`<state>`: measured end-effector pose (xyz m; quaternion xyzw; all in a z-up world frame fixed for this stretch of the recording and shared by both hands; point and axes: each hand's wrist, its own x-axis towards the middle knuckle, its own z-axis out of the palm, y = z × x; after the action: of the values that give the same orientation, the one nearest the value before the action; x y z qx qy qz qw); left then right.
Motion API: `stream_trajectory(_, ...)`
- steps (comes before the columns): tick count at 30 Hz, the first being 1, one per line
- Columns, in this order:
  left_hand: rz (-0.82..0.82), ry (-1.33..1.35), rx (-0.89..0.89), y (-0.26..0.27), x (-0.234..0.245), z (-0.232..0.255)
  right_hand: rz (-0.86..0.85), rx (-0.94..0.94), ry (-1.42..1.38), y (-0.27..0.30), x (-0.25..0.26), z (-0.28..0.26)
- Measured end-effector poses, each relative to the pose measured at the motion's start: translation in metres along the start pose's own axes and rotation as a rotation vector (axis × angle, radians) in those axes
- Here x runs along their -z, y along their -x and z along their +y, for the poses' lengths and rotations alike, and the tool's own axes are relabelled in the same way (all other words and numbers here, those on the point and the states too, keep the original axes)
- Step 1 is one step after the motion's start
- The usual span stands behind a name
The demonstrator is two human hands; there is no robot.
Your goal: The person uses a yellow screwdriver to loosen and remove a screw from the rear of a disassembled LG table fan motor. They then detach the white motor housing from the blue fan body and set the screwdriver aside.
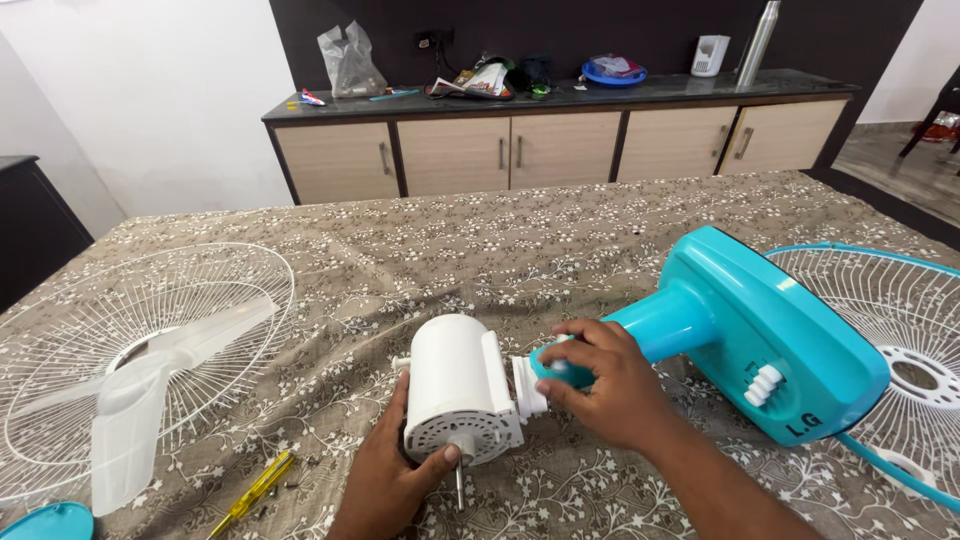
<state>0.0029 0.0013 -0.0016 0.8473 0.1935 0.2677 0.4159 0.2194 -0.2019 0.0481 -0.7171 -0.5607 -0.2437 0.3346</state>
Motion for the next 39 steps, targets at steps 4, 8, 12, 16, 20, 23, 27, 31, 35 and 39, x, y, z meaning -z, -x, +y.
stream_trajectory(4, 0.005, -0.020, 0.021, -0.001, -0.001, -0.002, 0.055, -0.245, -0.216, -0.002, -0.001, 0.004)
stream_trajectory(8, -0.013, 0.042, 0.063, -0.002, -0.001, -0.003, 0.106, -0.265, -0.233, -0.004, -0.001, 0.001)
stream_trajectory(12, -0.012, 0.118, 0.050, -0.007, -0.003, -0.008, 0.040, -0.399, -0.242, -0.004, -0.001, -0.003)
stream_trajectory(16, -0.028, 0.091, 0.073, -0.009, -0.004, -0.015, 0.038, -0.199, -0.185, -0.007, 0.002, -0.005)
stream_trajectory(20, -0.035, 0.041, 0.082, -0.012, -0.005, -0.020, 0.019, -0.216, -0.195, -0.008, 0.001, -0.006)
stream_trajectory(23, -0.005, -0.009, -0.042, -0.014, -0.004, -0.023, 0.030, -0.247, -0.238, -0.011, -0.002, -0.005)
stream_trajectory(27, -0.033, 0.064, 0.010, -0.014, -0.006, -0.030, 0.004, -0.232, -0.207, -0.011, -0.003, -0.001)
stream_trajectory(31, -0.039, 0.014, -0.047, -0.019, -0.007, -0.040, -0.052, -0.174, -0.143, -0.011, -0.001, 0.002)
stream_trajectory(35, -0.070, 0.033, -0.022, -0.022, -0.007, -0.048, 0.000, -0.114, -0.062, -0.008, -0.007, 0.003)
stream_trajectory(39, -0.099, 0.021, -0.008, -0.026, -0.007, -0.052, 0.101, -0.209, -0.194, -0.002, -0.012, 0.001)
